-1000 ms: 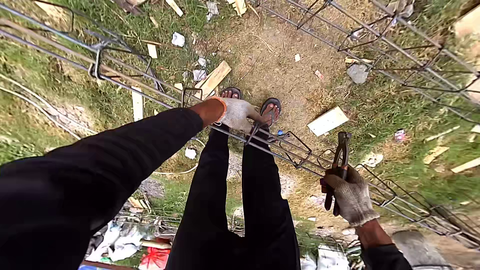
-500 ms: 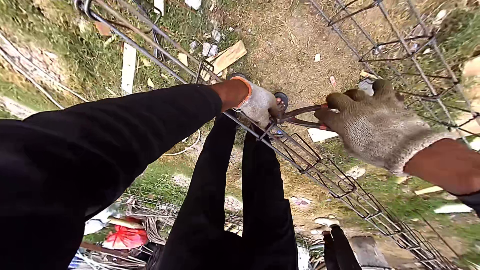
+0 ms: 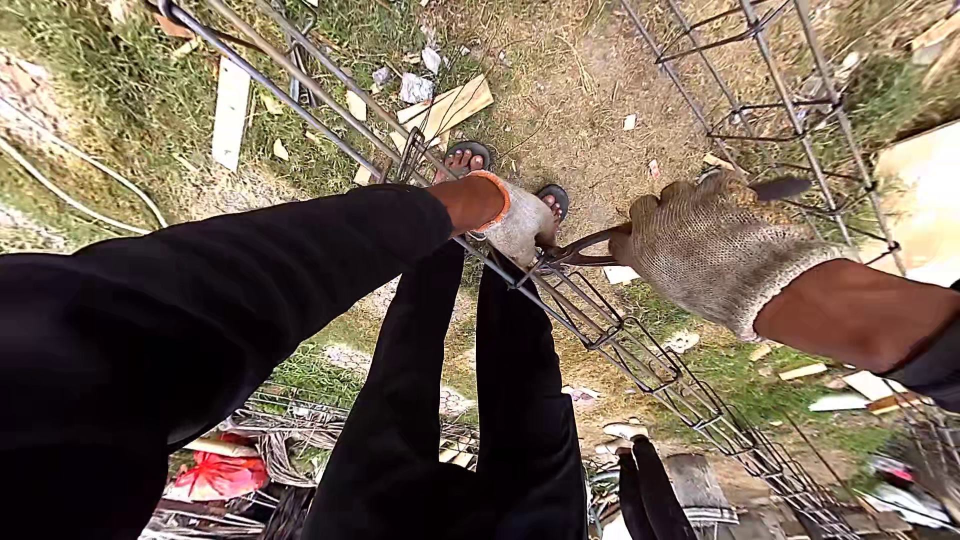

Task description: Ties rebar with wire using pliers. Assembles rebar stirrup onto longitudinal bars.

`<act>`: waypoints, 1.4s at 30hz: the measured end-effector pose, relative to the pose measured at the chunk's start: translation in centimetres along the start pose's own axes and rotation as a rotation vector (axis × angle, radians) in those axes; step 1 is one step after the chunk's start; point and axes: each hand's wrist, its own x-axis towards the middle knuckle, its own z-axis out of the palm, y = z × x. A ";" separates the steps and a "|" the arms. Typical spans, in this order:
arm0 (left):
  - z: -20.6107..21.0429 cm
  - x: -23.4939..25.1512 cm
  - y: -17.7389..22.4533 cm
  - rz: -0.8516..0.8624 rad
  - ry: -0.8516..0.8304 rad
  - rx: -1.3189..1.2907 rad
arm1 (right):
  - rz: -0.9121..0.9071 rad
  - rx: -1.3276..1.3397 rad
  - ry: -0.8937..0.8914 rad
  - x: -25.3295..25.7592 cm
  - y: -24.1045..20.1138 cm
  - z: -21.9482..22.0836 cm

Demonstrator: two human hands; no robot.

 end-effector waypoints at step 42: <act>5.6 -2.9 2.1 -0.145 0.301 0.079 | -0.850 0.327 0.557 16.4 6.0 12.4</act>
